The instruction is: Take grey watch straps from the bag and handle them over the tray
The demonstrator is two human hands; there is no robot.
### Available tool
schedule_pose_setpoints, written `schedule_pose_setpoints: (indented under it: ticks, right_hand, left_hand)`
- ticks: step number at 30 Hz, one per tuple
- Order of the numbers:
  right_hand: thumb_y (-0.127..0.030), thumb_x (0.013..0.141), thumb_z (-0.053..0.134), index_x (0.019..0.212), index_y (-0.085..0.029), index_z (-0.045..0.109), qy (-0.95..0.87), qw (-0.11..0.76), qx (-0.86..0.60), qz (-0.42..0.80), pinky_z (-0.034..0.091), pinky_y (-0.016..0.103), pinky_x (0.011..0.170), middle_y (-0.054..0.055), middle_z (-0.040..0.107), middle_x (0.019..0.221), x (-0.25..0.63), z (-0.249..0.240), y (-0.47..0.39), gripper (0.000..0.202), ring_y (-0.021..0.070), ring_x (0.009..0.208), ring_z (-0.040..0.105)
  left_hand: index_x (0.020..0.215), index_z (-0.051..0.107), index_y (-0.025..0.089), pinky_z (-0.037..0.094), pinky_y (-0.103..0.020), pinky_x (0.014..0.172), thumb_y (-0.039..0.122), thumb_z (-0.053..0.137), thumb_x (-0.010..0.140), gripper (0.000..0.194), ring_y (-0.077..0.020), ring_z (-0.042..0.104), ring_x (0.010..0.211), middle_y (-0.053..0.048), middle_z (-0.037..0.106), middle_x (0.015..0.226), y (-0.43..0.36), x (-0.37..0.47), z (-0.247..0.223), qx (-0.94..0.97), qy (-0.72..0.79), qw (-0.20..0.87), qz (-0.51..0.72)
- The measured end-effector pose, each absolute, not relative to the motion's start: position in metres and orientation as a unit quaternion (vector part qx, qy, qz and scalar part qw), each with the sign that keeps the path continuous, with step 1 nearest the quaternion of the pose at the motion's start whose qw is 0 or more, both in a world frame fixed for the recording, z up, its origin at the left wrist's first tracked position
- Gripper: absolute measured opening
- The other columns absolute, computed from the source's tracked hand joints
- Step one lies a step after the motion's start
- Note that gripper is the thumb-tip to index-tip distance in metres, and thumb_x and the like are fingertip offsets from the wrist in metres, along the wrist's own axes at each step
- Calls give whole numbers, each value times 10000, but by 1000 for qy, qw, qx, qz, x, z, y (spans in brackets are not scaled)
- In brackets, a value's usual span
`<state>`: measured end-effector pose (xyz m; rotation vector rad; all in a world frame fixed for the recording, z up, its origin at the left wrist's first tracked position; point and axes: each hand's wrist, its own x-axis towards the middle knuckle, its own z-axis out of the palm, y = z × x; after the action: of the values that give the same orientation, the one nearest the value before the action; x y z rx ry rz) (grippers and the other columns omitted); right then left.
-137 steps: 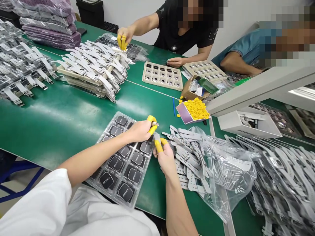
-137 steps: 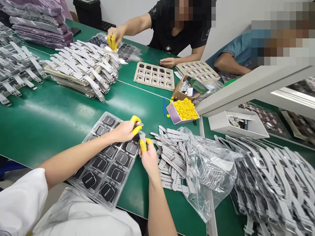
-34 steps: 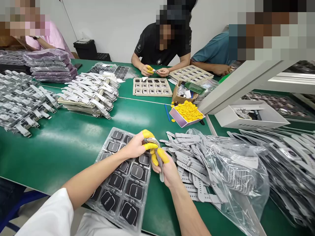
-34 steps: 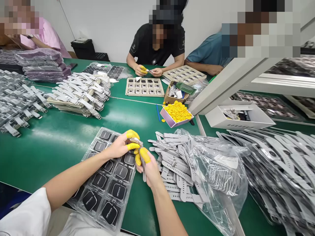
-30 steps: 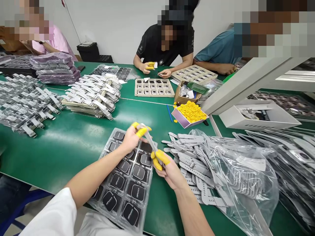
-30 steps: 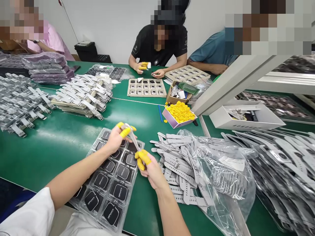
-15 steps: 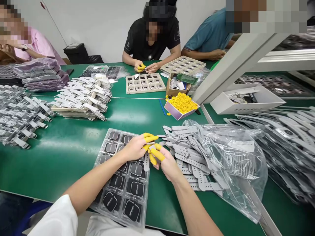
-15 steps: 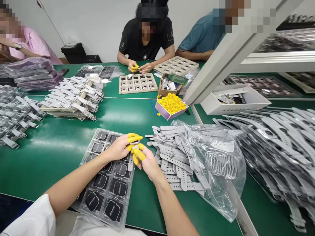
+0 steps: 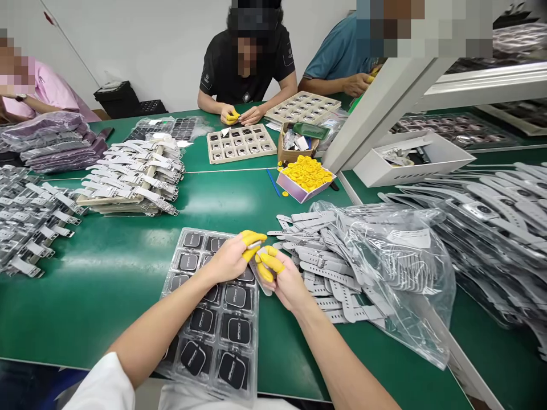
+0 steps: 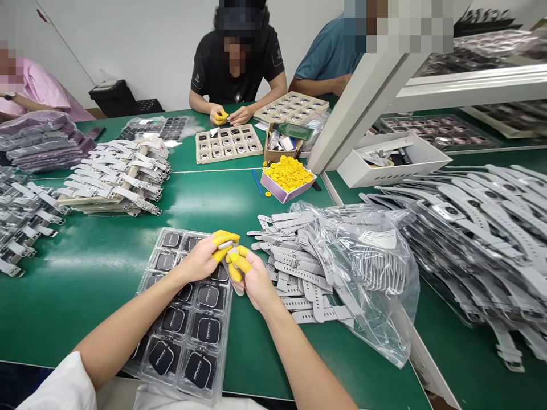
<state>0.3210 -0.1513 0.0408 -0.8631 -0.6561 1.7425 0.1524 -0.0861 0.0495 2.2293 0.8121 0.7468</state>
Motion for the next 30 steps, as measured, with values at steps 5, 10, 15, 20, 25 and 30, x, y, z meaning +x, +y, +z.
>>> schedule_pose_setpoints:
  ticks: [5,10,15,20,25,30]
  right_hand:
    - [-412,861,744,796,-201,600,-268,525,-345,731,228,185,379,-92,435,487,324,39,-148,264,59,396,277]
    - [-440,865,737,784,-199,601,-304,505,-342,732,238,194,378,-86,451,467,320,36,-151,288,62,391,279]
    - [-431,857,749,779,-205,591,-268,530,-340,730,222,187,382,-87,447,484,316,38,-151,286,60,403,279]
    - [-417,838,759,769,-214,561,-225,541,-320,744,193,192,367,-92,433,490,317,38,-149,292,54,386,246]
    - [-429,827,754,754,-207,560,-226,533,-336,743,180,196,364,-98,408,476,320,41,-147,303,52,379,245]
    - [-420,764,792,748,-219,512,-235,513,-337,754,138,187,374,-118,378,465,319,47,-142,345,45,385,215]
  left_hand:
    - [1428,555,225,545,-376,1019,106,428,1001,461,-207,659,1118,-106,662,1262,-85,151,48,849,301,305,309]
    - [1476,520,249,543,-367,1029,18,408,909,623,-220,626,1189,-101,630,1307,-87,151,46,881,264,300,252]
    - [1467,512,241,541,-375,1030,37,381,946,575,-215,624,1178,-102,634,1275,-87,152,46,868,273,313,273]
    - [1525,455,240,525,-401,1064,177,374,1041,495,-223,609,1179,-118,589,1298,-90,153,57,865,266,343,253]
    - [1491,486,208,530,-434,1069,222,372,1046,460,-245,601,1187,-136,577,1282,-91,152,64,886,263,300,239]
    - [1425,545,145,536,-501,1038,205,475,984,450,-305,563,1167,-174,575,1258,-91,153,68,935,283,131,172]
